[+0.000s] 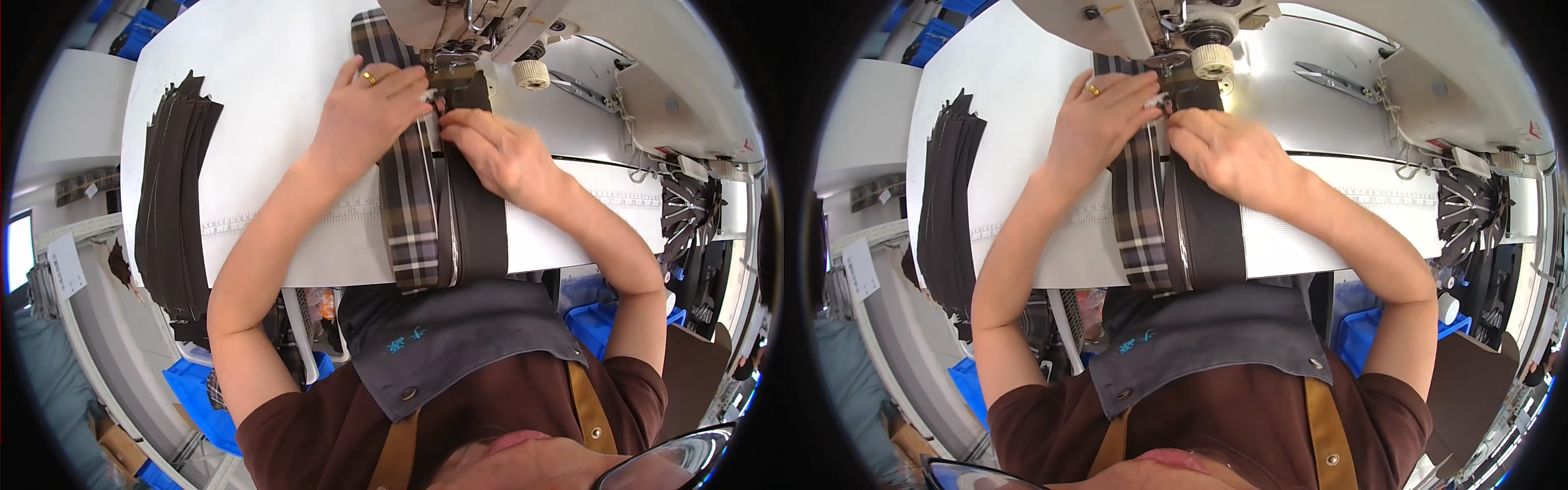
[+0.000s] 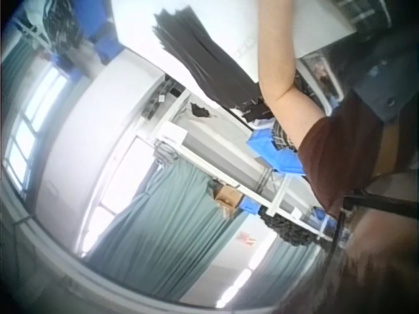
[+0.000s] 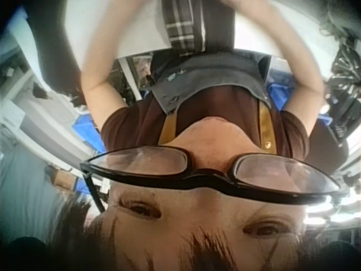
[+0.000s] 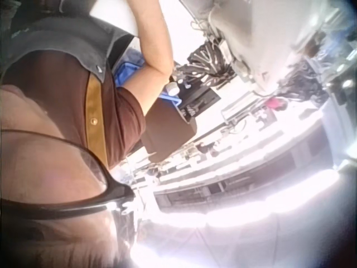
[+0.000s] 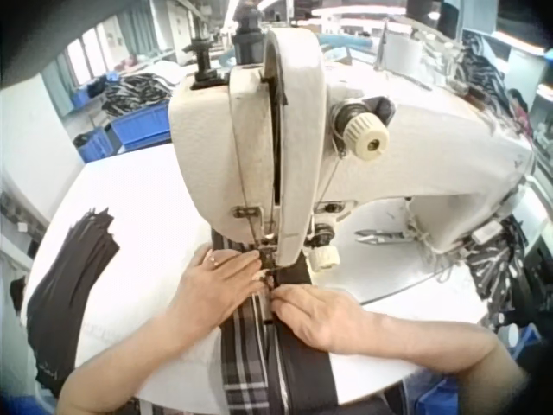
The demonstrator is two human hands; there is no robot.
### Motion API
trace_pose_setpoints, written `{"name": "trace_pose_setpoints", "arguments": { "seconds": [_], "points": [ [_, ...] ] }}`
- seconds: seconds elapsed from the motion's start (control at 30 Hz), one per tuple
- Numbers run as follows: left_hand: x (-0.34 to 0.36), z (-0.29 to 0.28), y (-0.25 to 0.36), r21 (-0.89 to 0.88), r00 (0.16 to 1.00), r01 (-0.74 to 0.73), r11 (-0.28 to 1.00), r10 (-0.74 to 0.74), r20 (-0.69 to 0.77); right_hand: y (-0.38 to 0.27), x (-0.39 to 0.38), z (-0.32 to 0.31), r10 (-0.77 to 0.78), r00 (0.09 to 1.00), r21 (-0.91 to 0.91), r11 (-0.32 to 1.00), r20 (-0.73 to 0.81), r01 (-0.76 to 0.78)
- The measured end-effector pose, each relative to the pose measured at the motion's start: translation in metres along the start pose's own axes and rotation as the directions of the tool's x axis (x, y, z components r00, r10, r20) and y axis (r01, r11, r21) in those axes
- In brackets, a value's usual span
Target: The person uses a sewing machine to attach zippers to plaid fabric pieces. They align the zipper with the fabric edge, guide the material under the presser foot, and sew along the zipper teeth. The person repeats this process for multiple fabric pieces, handling the material and operating the machine throughout the clip.
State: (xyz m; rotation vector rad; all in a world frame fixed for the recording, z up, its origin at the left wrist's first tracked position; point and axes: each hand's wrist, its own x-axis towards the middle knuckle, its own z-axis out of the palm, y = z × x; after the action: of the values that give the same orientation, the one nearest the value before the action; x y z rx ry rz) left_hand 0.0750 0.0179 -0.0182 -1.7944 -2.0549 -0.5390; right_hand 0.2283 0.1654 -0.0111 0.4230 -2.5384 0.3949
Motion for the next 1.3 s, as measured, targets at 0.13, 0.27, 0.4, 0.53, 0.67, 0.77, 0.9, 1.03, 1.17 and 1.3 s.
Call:
{"name": "trace_pose_setpoints", "arguments": {
  "seconds": [0.13,0.27,0.4,0.53,0.67,0.77,0.9,1.03,1.17,1.3],
  "points": [
    [0.002,0.011,-0.009,-0.045,0.988,0.106,0.993,-0.11,-0.109,0.017,0.004,0.0,0.033,0.999,-0.019,0.999,-0.015,-0.033],
    [-0.004,0.006,-0.006,-0.085,0.994,0.014,0.996,-0.023,-0.107,0.022,0.004,-0.002,0.033,0.999,-0.017,0.999,-0.009,-0.033],
    [-0.005,0.003,0.006,-0.084,0.998,-0.006,0.996,0.0,-0.063,0.021,0.004,-0.002,0.043,0.999,-0.008,0.999,0.004,-0.043],
    [-0.005,-0.003,0.009,-0.1,0.998,0.055,0.993,-0.051,0.042,0.02,0.005,-0.003,0.056,0.998,-0.014,0.998,0.007,-0.056],
    [-0.006,-0.006,0.01,-0.118,0.995,0.073,0.99,-0.065,0.073,0.019,0.006,-0.003,0.058,0.998,0.005,0.998,0.01,-0.058],
    [-0.007,-0.008,0.01,-0.105,0.993,0.083,0.991,-0.073,0.093,0.019,0.008,-0.003,0.047,0.999,0.016,0.999,-0.004,-0.047],
    [-0.007,-0.006,0.004,-0.046,0.999,0.038,0.998,-0.037,0.027,0.021,0.011,0.003,0.056,0.997,0.017,0.998,-0.043,-0.055],
    [-0.003,-0.003,0.0,-0.063,1.0,0.014,0.998,-0.013,0.018,0.023,0.009,0.005,0.093,0.996,-0.019,0.995,-0.008,-0.093],
    [-0.002,-0.003,-0.001,-0.076,0.999,0.015,0.997,-0.012,0.037,0.023,0.009,0.003,0.088,0.996,-0.032,0.996,0.002,-0.088],
    [-0.002,-0.003,-0.001,-0.124,0.994,0.045,0.991,-0.032,0.105,0.023,0.008,0.002,0.08,0.997,-0.05,0.996,-0.006,-0.08]
  ]
}}
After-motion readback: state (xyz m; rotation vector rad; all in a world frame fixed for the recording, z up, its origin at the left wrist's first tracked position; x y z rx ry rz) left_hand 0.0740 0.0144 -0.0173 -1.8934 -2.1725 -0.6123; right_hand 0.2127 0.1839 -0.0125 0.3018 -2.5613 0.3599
